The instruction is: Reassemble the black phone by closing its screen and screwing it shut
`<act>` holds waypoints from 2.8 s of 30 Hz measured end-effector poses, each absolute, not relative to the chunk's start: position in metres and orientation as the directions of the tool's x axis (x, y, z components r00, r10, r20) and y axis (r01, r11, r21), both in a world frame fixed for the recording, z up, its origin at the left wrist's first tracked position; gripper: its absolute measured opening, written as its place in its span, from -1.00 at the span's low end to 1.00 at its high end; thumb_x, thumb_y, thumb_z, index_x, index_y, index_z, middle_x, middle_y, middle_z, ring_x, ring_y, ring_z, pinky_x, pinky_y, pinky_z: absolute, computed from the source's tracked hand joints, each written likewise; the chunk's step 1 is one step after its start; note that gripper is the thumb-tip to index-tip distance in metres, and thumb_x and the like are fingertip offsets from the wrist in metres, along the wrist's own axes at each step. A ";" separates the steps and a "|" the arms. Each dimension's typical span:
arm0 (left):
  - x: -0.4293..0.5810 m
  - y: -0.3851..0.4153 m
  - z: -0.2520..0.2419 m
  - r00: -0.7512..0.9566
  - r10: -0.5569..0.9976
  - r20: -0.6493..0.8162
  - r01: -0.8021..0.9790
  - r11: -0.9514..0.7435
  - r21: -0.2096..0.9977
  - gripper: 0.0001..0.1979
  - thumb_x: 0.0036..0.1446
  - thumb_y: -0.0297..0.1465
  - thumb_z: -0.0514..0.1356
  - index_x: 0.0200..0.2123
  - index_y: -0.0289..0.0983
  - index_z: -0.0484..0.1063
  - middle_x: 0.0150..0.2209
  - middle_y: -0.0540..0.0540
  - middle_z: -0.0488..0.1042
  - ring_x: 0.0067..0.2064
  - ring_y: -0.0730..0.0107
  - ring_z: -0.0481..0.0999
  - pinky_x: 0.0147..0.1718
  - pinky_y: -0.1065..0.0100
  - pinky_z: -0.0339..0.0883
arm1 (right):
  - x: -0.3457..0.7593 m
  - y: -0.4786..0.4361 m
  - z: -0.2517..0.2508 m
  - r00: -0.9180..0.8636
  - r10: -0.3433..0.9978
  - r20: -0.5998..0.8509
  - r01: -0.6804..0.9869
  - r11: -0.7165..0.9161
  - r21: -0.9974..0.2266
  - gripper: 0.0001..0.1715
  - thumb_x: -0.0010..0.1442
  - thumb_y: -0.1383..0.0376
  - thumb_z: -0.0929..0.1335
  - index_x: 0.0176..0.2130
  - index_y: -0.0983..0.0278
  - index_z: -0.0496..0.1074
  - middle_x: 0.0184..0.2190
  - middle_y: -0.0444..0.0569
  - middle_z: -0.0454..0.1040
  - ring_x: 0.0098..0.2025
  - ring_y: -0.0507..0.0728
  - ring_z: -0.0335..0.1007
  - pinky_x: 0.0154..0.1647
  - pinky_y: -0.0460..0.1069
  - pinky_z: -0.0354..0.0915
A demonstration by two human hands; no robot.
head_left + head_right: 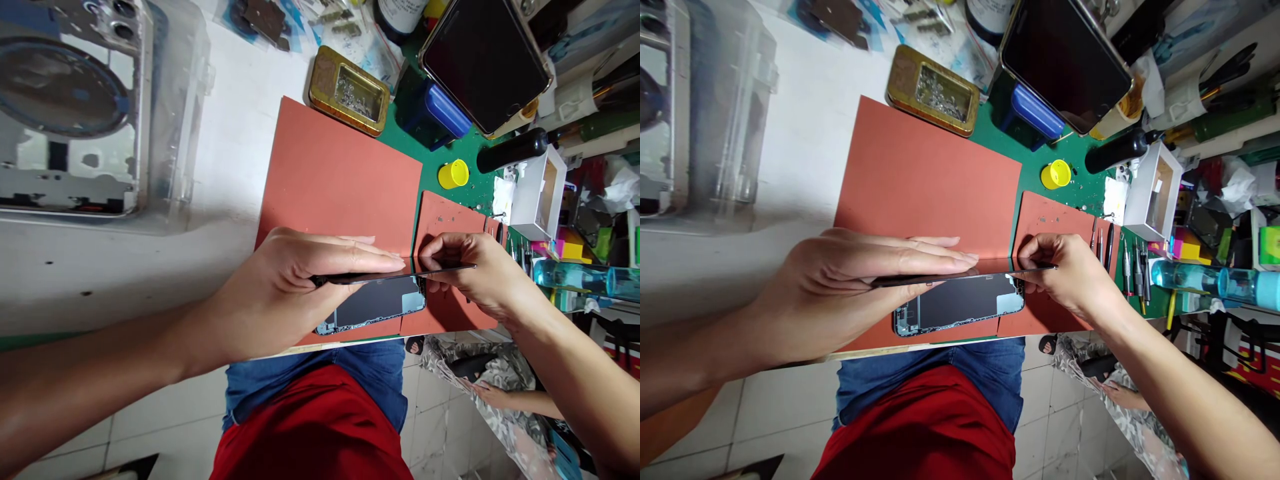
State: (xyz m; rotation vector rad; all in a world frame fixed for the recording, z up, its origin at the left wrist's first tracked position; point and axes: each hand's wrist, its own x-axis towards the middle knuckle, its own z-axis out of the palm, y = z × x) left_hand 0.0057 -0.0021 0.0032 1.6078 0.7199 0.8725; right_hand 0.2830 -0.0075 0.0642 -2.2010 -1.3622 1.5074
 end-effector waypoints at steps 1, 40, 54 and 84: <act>0.005 -0.002 0.003 0.543 0.823 0.164 0.002 -0.196 0.981 -0.67 0.45 -0.49 0.28 0.06 0.01 0.77 0.10 0.22 0.75 0.23 0.21 0.74 0.30 0.31 0.60 | 0.282 -0.007 0.065 0.081 0.738 -0.670 0.592 -0.577 -0.563 -0.86 -0.05 0.30 0.53 -0.49 0.19 0.50 -0.52 -0.13 0.49 -0.48 0.07 0.50 -0.41 0.03 0.41; 0.006 -0.005 0.000 0.503 0.842 0.192 -0.069 -0.182 0.981 -0.49 0.40 -0.57 0.35 0.11 0.26 0.72 0.10 0.28 0.74 0.21 0.27 0.75 0.39 0.28 0.50 | 0.284 -0.010 0.064 0.093 0.734 -0.672 0.603 -0.579 -0.549 -0.85 -0.02 0.28 0.52 -0.47 0.19 0.49 -0.51 -0.15 0.43 -0.49 0.09 0.52 -0.41 0.04 0.39; 0.001 -0.002 0.003 0.522 0.830 0.197 -0.080 -0.183 0.980 -0.37 0.36 -0.64 0.30 0.17 0.30 0.69 0.14 0.30 0.71 0.25 0.23 0.71 0.38 0.24 0.52 | 0.285 -0.003 0.065 0.047 0.740 -0.671 0.676 -0.518 -0.524 -0.86 0.00 0.25 0.52 -0.46 0.19 0.51 -0.55 -0.11 0.54 -0.50 0.09 0.53 -0.37 0.06 0.41; 0.001 -0.004 0.004 0.516 0.843 0.153 -0.044 -0.152 0.987 -0.40 0.40 -0.58 0.33 0.17 0.37 0.67 0.17 0.33 0.68 0.22 0.26 0.74 0.29 0.30 0.61 | 0.282 -0.005 0.065 0.074 0.724 -0.685 0.588 -0.587 -0.557 -0.62 -0.02 0.16 0.65 -0.51 0.18 0.44 -0.54 -0.15 0.42 -0.50 0.07 0.47 -0.40 0.06 0.42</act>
